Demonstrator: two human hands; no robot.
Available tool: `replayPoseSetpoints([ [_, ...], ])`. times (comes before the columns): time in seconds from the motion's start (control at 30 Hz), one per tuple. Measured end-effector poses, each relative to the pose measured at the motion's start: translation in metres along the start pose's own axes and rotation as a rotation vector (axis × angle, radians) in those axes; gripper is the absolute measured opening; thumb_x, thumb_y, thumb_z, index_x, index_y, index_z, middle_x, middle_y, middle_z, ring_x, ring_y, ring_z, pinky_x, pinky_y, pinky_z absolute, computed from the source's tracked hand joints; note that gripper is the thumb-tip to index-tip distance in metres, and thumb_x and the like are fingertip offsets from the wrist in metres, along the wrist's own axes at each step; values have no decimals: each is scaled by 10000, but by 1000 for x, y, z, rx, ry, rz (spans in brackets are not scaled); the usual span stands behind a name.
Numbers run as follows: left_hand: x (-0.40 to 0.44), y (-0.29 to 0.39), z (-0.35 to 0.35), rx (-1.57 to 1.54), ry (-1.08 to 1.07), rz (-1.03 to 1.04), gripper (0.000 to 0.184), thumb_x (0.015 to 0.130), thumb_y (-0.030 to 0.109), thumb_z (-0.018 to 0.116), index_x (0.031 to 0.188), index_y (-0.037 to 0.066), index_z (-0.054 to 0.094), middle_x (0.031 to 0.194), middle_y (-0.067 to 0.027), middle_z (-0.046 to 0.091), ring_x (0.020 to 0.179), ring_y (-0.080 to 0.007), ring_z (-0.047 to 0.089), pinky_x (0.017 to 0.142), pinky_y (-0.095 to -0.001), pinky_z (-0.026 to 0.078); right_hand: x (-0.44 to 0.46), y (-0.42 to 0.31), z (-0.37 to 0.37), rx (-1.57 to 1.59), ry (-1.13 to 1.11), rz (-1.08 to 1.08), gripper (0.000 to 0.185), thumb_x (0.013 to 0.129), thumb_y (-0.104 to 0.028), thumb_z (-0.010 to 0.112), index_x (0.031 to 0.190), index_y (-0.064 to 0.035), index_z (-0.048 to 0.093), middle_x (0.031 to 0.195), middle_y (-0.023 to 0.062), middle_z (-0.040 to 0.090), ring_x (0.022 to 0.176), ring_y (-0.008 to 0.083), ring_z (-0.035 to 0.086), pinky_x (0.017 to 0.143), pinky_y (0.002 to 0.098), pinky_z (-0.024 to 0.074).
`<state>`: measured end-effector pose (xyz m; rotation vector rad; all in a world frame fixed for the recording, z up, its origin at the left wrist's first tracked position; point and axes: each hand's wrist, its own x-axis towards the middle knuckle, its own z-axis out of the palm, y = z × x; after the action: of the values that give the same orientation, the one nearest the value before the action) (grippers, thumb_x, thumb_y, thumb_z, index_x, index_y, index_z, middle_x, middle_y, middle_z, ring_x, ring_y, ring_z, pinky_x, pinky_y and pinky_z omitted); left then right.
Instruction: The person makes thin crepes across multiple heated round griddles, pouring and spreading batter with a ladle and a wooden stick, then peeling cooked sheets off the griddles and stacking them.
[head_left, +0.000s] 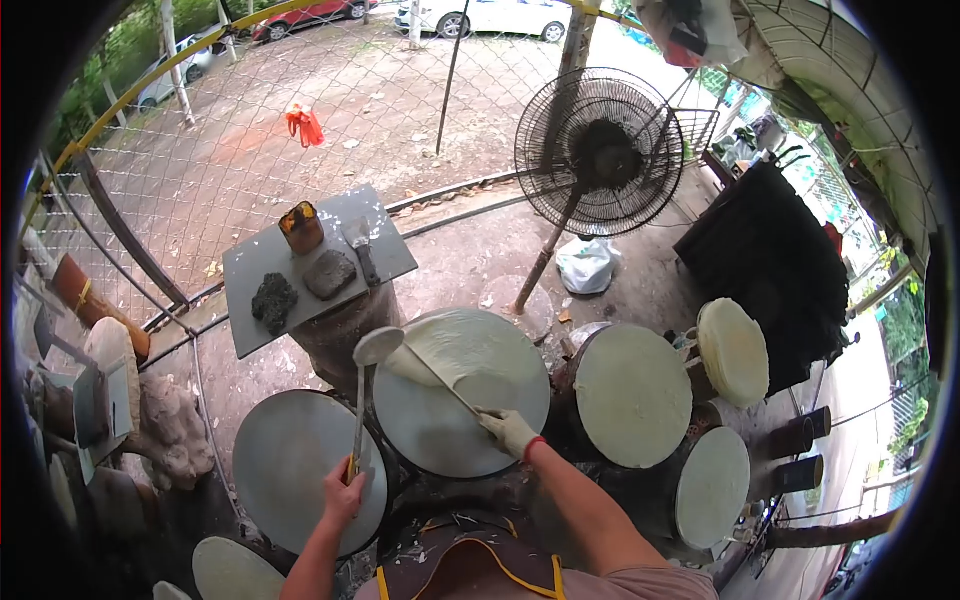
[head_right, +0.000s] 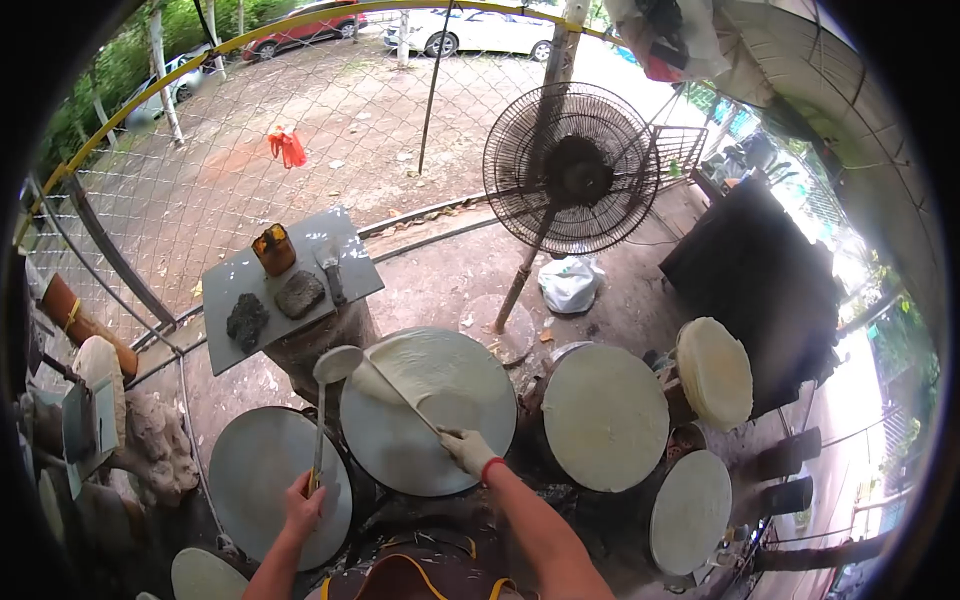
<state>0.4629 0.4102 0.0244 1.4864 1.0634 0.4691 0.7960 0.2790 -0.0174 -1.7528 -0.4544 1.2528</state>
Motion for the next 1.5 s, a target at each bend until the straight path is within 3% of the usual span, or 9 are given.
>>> replayPoseSetpoints([
  [0.2, -8, 4, 23, -406, 48, -130, 209, 853, 89, 498, 1038, 3, 450, 559, 3, 417, 400, -65, 382, 370, -223, 318, 29, 22, -33, -241, 264, -294, 381, 840, -309, 605, 1117, -49, 623, 767, 4, 611, 622, 50, 522, 521, 230, 416],
  [0.37, -25, 17, 54, -527, 149, -193, 181, 839, 54, 476, 1010, 18, 429, 558, 3, 386, 386, -73, 359, 356, -225, 320, 20, 7, -41, -172, -276, -7, 391, 846, -305, 591, 1146, -55, 608, 730, -3, 576, 601, 65, 486, 527, 245, 409],
  [0.5, -46, 10, 69, -516, 228, -229, 173, 828, 38, 469, 997, 15, 434, 583, -2, 403, 390, -73, 369, 353, -228, 322, 43, 4, -75, 176, 116, 23, 407, 838, -315, 611, 1157, -63, 601, 743, -4, 584, 568, 62, 476, 499, 229, 403],
  [0.7, -65, 9, 104, -597, 355, -300, 173, 828, 41, 482, 992, 18, 433, 567, -5, 400, 388, -75, 374, 350, -230, 323, 33, -31, -65, -227, -420, 155, 376, 828, -345, 611, 1114, -102, 621, 643, -23, 527, 451, 67, 416, 408, 222, 343],
  [0.9, -83, 5, 123, -355, 458, -282, 139, 841, 53, 484, 974, 38, 444, 557, -8, 421, 378, -71, 381, 343, -233, 318, 75, -47, -86, -208, -315, -9, 365, 831, -390, 599, 1024, -82, 633, 616, -9, 521, 433, 80, 422, 387, 230, 329],
  [1.07, -101, -17, 149, 176, 524, -99, 185, 817, 82, 517, 978, 12, 458, 604, -100, 488, 496, -242, 512, 470, -363, 417, 82, -5, -102, -396, -703, 232, 329, 833, -413, 601, 800, -86, 616, 576, -9, 508, 447, 86, 442, 388, 245, 335],
  [1.13, -114, -22, 161, 355, 516, -89, 219, 804, 95, 537, 987, 0, 463, 675, -165, 527, 602, -339, 555, 548, -421, 437, 49, -9, -135, -29, -721, 349, 314, 804, -317, 660, 945, -36, 648, 595, 7, 538, 472, 98, 474, 415, 250, 369],
  [1.33, -172, -43, 192, 606, 314, -161, 345, 784, 92, 522, 1106, 5, 435, 861, -265, 558, 778, -438, 565, 629, -495, 447, 89, -45, -138, 1, -161, 205, 241, 779, -227, 691, 987, -111, 653, 596, -7, 519, 459, 105, 464, 399, 246, 355],
  [1.5, -211, -66, 203, 735, 303, -168, 411, 743, 98, 545, 1123, 5, 421, 923, -241, 565, 773, -417, 579, 626, -498, 468, 61, -27, -106, -367, -702, 287, 320, 807, -328, 647, 1020, -89, 645, 587, -39, 492, 417, 74, 419, 373, 220, 296],
])
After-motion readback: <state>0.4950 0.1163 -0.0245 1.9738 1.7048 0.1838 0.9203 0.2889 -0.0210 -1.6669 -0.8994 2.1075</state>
